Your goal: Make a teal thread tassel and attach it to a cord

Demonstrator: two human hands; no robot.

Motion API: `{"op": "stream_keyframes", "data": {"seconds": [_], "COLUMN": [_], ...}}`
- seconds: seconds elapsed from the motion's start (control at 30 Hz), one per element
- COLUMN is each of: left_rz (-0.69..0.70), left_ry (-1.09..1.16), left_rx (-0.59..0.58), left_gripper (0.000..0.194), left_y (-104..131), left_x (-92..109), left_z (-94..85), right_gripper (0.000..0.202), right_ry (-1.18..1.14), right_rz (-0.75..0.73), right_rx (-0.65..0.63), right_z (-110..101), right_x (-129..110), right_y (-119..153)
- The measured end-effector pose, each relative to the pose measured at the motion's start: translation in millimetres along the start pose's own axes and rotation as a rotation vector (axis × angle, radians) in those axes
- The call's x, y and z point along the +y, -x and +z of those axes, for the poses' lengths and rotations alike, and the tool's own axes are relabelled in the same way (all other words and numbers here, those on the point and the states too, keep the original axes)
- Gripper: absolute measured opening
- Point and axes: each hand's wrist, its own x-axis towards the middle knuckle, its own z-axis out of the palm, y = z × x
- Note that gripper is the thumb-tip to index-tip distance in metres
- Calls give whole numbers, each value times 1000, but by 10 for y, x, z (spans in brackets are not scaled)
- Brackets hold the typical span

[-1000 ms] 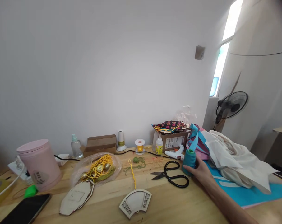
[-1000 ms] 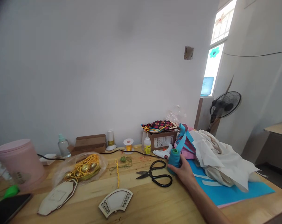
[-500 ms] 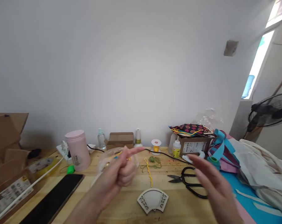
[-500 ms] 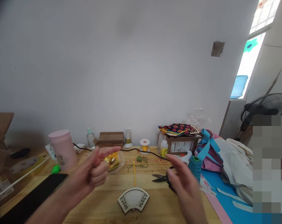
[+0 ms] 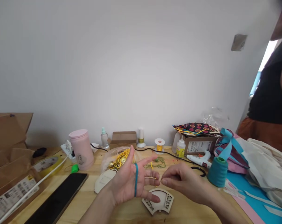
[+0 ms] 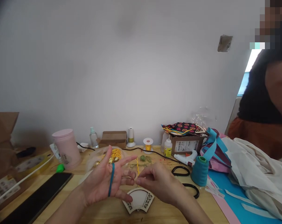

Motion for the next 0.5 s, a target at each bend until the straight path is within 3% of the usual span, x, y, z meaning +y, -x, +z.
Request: {"op": "stream_keyframes", "data": {"seconds": [0.1, 0.23, 0.37, 0.5], "left_rz": [2, -59, -177, -283], "left_ry": [69, 84, 78, 8], "left_rx": [15, 23, -20, -94], "left_gripper": [82, 81, 89, 98], "left_y": [-112, -283, -387, -383], "left_x": [-88, -266, -427, -488], "left_z": [-111, -132, -88, -38], "right_gripper": [29, 23, 21, 22], "right_ry": [246, 333, 281, 116], "right_rz": [-96, -305, -391, -327], "right_rx": [121, 199, 272, 270], "right_z": [-104, -132, -69, 50], "right_x": [-142, -237, -17, 298], "right_y": [61, 11, -197, -358]}}
